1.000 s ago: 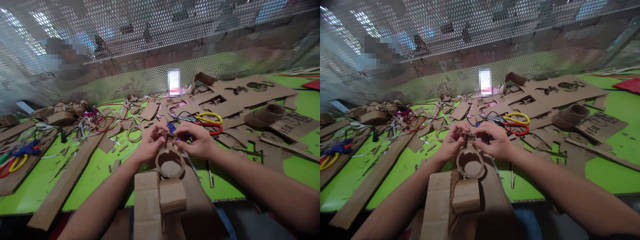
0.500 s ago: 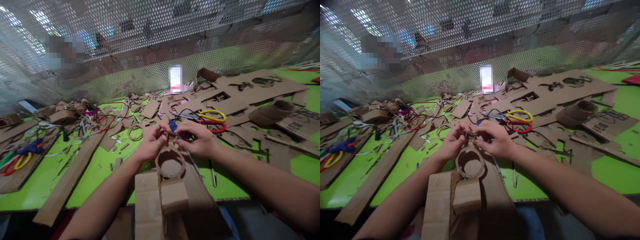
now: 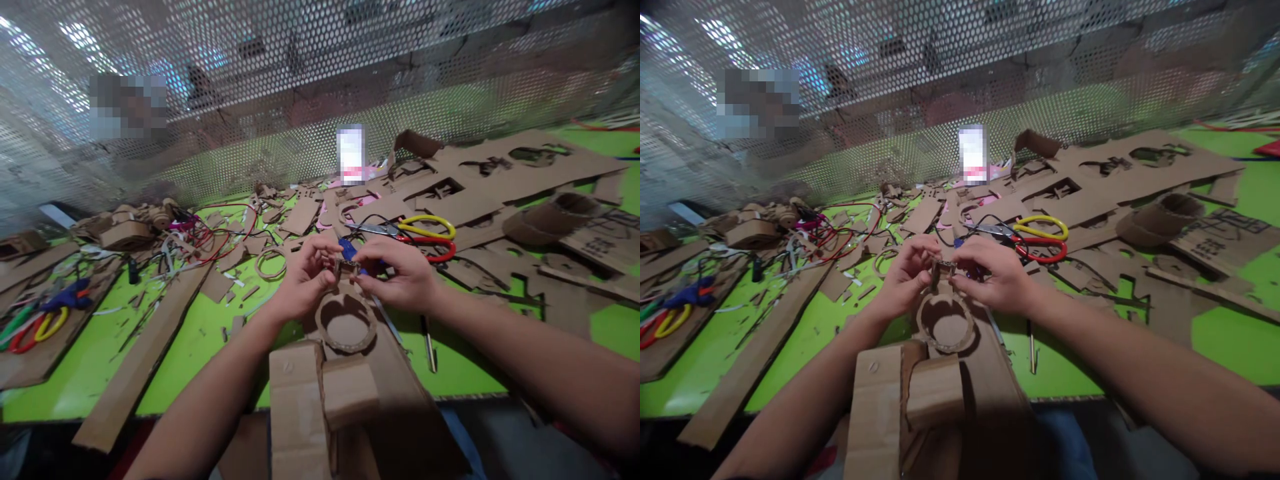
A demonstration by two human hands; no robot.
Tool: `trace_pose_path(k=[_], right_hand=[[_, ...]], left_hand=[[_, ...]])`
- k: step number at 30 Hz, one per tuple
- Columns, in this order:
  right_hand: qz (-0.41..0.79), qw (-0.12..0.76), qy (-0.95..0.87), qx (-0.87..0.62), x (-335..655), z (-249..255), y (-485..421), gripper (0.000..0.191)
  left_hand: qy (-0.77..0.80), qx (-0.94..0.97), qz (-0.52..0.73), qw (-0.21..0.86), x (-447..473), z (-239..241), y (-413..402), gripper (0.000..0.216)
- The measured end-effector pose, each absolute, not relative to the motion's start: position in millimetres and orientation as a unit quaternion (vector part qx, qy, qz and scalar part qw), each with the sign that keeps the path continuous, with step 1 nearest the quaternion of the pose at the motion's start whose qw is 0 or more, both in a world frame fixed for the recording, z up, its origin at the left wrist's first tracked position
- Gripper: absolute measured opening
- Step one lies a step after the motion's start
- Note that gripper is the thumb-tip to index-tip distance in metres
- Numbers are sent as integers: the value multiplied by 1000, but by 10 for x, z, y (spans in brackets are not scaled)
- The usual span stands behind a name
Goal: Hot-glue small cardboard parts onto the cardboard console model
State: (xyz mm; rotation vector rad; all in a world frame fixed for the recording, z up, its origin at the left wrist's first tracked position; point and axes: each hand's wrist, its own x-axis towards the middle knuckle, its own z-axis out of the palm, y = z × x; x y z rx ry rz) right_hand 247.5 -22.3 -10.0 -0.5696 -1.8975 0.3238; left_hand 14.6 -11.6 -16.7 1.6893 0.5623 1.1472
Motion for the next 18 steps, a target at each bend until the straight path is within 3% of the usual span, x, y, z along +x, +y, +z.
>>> trace_pose_path(k=[4,7,11,18], right_hand=[[133,530,-794,-266,2558,-85,-163,16],[100,536,-778,-312,2632,-90,-102,15],[82,553,-745,-365,2729,-133,-1,18],[97,531,-753,-376,2799,-220,110,19]], left_hand=[[274,745,524,308,55,-139,-53,60],[353,617,662,237,-117,-126,131,34],[440,529,667,286,-413,-154,425,31],[416,489,643,417,-498,-183,487,42]])
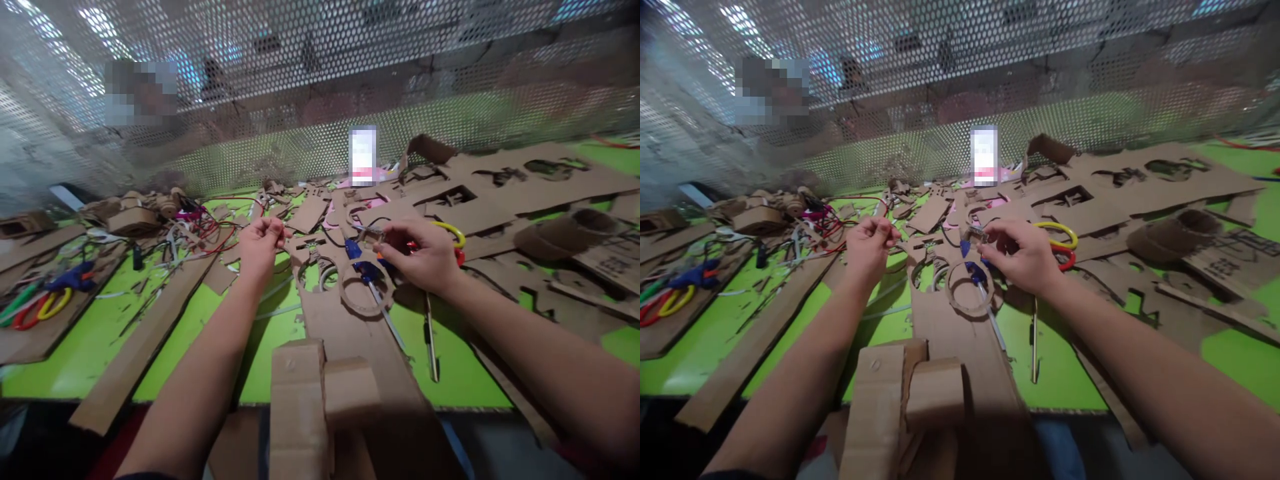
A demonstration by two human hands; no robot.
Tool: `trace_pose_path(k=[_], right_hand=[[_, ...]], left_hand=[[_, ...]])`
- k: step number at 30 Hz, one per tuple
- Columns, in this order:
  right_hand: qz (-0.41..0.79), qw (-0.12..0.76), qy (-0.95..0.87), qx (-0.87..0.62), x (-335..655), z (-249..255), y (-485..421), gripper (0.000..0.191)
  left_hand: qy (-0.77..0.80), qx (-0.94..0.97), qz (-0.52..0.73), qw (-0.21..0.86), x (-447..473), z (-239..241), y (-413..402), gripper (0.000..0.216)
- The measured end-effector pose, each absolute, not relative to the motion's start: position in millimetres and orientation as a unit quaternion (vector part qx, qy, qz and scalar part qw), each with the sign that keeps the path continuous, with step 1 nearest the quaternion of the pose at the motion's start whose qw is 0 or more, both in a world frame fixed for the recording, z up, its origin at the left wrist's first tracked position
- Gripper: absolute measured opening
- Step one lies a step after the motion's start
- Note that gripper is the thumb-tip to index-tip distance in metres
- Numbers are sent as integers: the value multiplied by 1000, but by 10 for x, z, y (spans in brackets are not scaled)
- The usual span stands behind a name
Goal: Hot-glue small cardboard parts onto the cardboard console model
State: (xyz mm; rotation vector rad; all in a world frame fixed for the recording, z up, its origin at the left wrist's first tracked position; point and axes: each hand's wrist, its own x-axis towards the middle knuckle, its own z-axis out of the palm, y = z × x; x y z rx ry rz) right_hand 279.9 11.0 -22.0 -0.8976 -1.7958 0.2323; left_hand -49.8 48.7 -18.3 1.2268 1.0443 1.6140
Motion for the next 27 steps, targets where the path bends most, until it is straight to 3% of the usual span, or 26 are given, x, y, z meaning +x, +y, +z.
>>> trace_pose_path(k=[6,11,13,17,24,27], right_hand=[[87,523,-768,-361,2822,-219,132,21],[65,581,-714,-385,2917,-215,162,24],[48,610,-684,-398,2958,-219,176,27],[54,637,-647,-416,2987,-210,166,24],[51,598,-686,-412,2909,-140,54,24],[38,586,-715,-380,2891,-154,71,27]], left_hand=[[348,451,596,566,-400,24,337,64],[220,466,538,667,-307,241,76,76],[235,515,543,621,-295,233,56,84],[323,606,566,456,-323,147,139,57],[416,632,579,306,-359,502,117,50],[471,699,527,112,-329,848,106,51]])
